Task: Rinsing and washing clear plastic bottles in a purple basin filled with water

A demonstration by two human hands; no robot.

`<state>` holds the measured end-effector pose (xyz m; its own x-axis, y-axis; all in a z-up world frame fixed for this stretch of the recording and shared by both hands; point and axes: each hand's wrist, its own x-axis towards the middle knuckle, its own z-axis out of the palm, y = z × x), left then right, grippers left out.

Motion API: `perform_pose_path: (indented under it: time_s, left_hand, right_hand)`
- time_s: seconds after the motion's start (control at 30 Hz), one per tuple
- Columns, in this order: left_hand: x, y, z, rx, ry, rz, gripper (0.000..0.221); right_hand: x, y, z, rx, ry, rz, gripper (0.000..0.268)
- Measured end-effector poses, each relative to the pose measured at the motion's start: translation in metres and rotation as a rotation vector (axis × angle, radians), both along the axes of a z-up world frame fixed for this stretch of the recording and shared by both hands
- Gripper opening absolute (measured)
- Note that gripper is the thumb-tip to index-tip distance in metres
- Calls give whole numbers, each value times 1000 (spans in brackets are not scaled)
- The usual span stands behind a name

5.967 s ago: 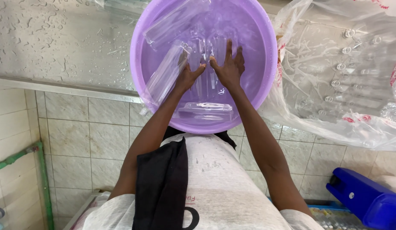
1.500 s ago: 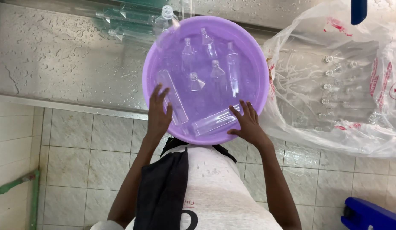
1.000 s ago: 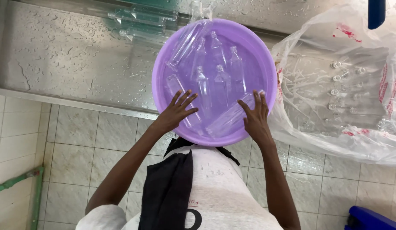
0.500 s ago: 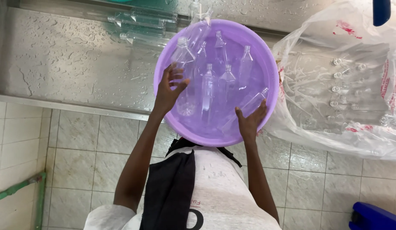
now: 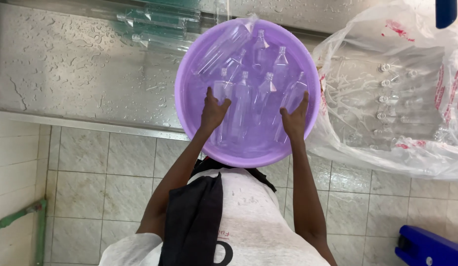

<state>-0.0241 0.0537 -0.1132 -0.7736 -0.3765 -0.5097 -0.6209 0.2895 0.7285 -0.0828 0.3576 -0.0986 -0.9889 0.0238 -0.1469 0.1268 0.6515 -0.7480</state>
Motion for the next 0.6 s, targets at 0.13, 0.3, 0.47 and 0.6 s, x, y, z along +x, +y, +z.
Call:
perform_pose_path:
  time_s: [0.13,0.3,0.47,0.6]
  left_hand:
    - [0,9,44,-46,36,47,100]
    - [6,-8,-16,-55,-34,56,98]
    - [7,-8,-4,-70,20,112,96]
    - [-10,-7,-15,-134,20,126,95]
  right_hand:
    - [-13,-6,-10,-51,-5,25,108]
    - [-27,-13,-36,-127,15,137,104]
    - [-33,-20,-35,-1,132,249,105]
    - [-40,-26,-34,-60,96,206,106]
